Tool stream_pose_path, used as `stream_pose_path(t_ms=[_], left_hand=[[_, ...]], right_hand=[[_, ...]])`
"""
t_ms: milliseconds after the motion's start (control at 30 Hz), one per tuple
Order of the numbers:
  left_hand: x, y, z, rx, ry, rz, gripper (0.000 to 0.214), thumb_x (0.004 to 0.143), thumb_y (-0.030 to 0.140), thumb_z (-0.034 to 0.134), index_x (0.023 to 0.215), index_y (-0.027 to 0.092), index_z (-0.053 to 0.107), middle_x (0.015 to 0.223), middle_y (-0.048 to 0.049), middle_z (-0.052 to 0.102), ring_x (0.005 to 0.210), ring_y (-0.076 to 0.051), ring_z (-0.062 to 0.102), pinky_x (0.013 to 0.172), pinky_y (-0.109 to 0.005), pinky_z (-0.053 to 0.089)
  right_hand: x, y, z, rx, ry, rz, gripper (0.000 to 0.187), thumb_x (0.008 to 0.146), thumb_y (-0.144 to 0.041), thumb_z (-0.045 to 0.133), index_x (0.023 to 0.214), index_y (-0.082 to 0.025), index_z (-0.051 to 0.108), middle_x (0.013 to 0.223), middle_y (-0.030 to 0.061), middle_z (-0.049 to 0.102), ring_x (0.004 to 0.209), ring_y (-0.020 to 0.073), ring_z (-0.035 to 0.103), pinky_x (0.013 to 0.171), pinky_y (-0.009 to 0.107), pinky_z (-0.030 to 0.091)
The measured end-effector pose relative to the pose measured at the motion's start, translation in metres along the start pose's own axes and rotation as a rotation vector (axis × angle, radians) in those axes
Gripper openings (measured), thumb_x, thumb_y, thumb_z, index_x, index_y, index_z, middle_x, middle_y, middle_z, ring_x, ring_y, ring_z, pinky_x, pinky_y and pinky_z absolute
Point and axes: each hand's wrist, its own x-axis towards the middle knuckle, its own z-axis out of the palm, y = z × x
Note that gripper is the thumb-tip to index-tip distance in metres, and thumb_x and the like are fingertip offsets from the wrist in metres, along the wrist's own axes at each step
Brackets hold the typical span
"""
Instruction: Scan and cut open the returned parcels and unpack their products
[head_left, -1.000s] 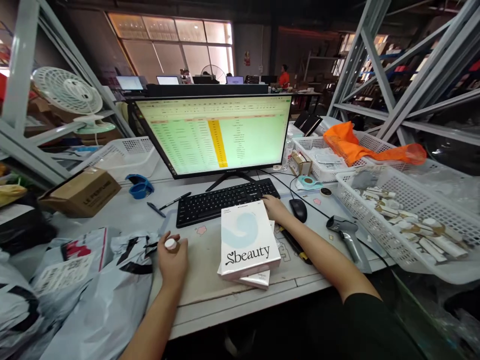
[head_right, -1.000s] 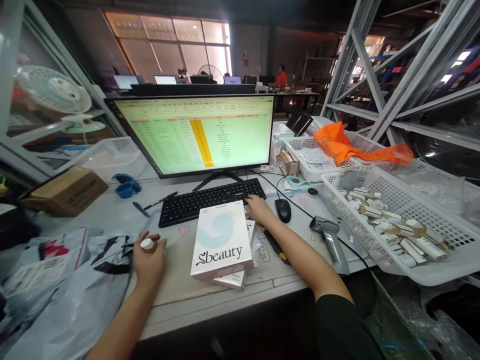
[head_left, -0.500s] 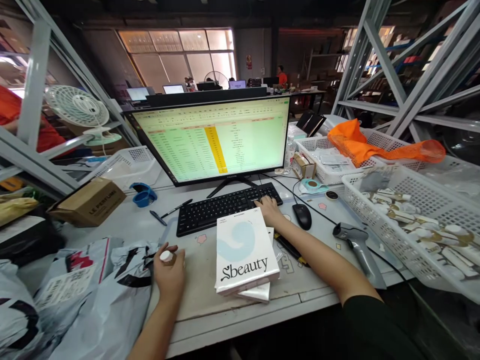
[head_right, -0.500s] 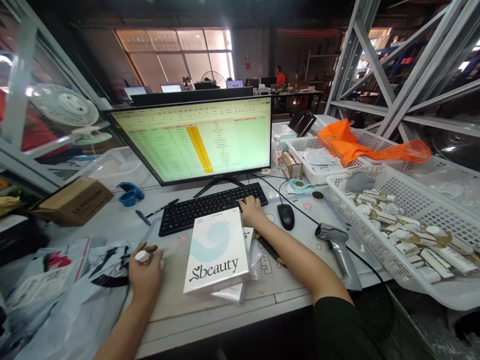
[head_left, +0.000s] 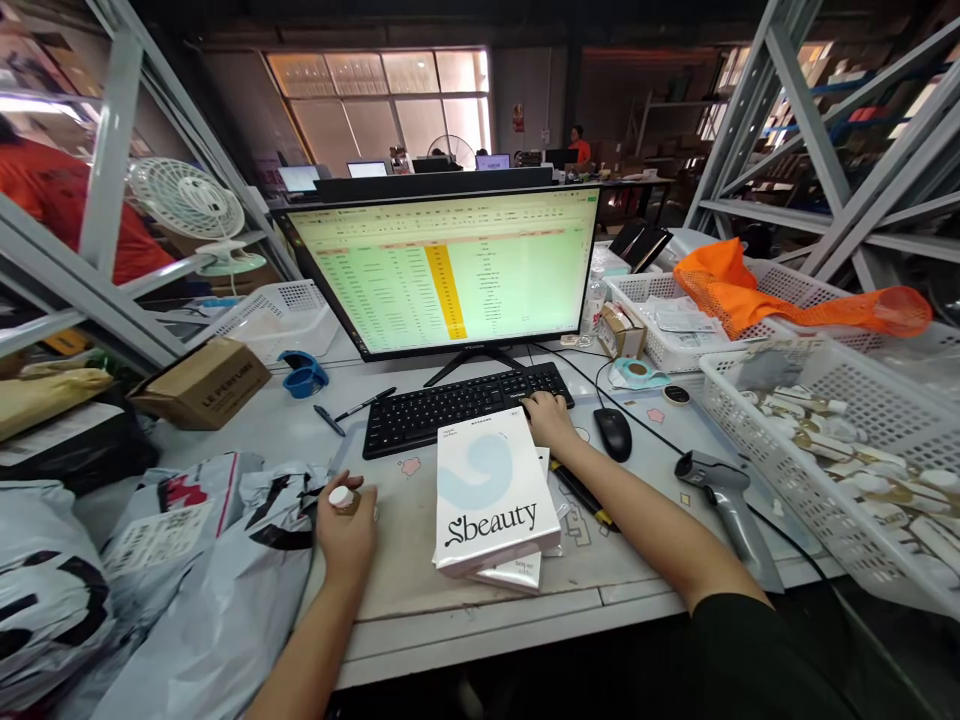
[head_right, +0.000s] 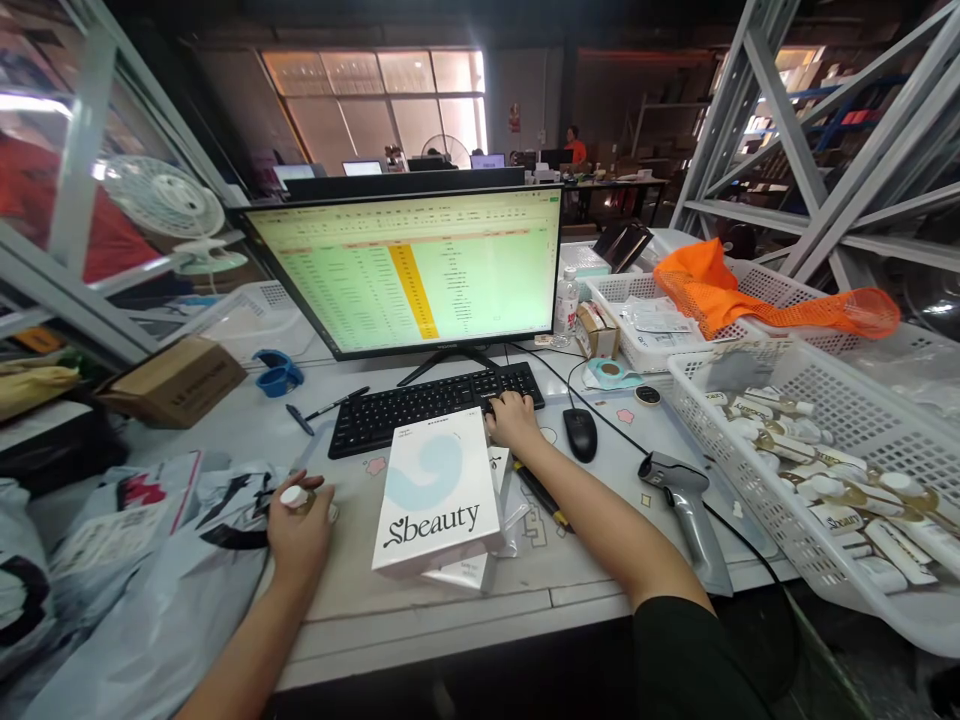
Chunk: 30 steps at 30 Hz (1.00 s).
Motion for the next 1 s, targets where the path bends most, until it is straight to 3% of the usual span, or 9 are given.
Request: stream_pose_path(t_ms=[200,433,633,767,1000], left_hand=[[-0.001,0.005,0.001,-0.045,-0.006,-0.056,0.058,0.067,0.043,0.077,0.118,0.020,0.061,0.104,-0.0041,0.068,0.086,-0.018,0.063,0.090,-0.038,0.051],[0.000,0.002,0.001,-0.055,-0.009,-0.019,0.057,0.069,0.043,0.077,0.118,0.019,0.061,0.103,-0.0048,0.069,0.090,-0.019,0.064,0.091,-0.037,0.050],[0.001,-0.006,0.002,-0.056,0.005,-0.011,0.054,0.069,0.045,0.076,0.115,0.019,0.062,0.102,-0.0055,0.069,0.095,-0.021,0.065,0.094,-0.039,0.049],[0.000,-0.006,0.002,-0.047,0.012,-0.007,0.050,0.070,0.042,0.074,0.113,0.020,0.062,0.102,-0.0057,0.070,0.095,-0.021,0.065,0.095,-0.038,0.049],[0.000,-0.003,0.001,-0.067,-0.008,-0.019,0.049,0.069,0.044,0.075,0.110,0.019,0.064,0.100,-0.0056,0.071,0.092,-0.020,0.067,0.089,-0.036,0.052]], right_hand=[[0.000,0.003,0.006,-0.004,0.019,0.077,0.045,0.105,-0.037,0.046,0.138,-0.012,0.063,0.153,0.0215,0.052,0.139,0.0354,0.043,0.107,0.048,0.034],[-0.002,0.000,0.001,0.002,0.055,0.102,0.045,0.106,-0.035,0.043,0.139,-0.013,0.063,0.140,0.0191,0.064,0.141,0.0343,0.042,0.110,0.049,0.032],[-0.006,-0.004,-0.004,0.002,0.034,0.054,0.038,0.104,-0.031,0.045,0.122,-0.017,0.075,0.152,0.0160,0.056,0.148,0.0329,0.035,0.111,0.048,0.031],[-0.002,-0.002,-0.006,0.005,0.031,0.074,0.041,0.104,-0.032,0.043,0.130,-0.016,0.071,0.154,0.0170,0.054,0.149,0.0340,0.034,0.113,0.050,0.030],[0.020,-0.002,-0.010,0.015,-0.060,-0.011,0.036,0.103,-0.033,0.048,0.124,-0.018,0.073,0.138,0.0161,0.065,0.133,0.0297,0.051,0.105,0.042,0.039]])
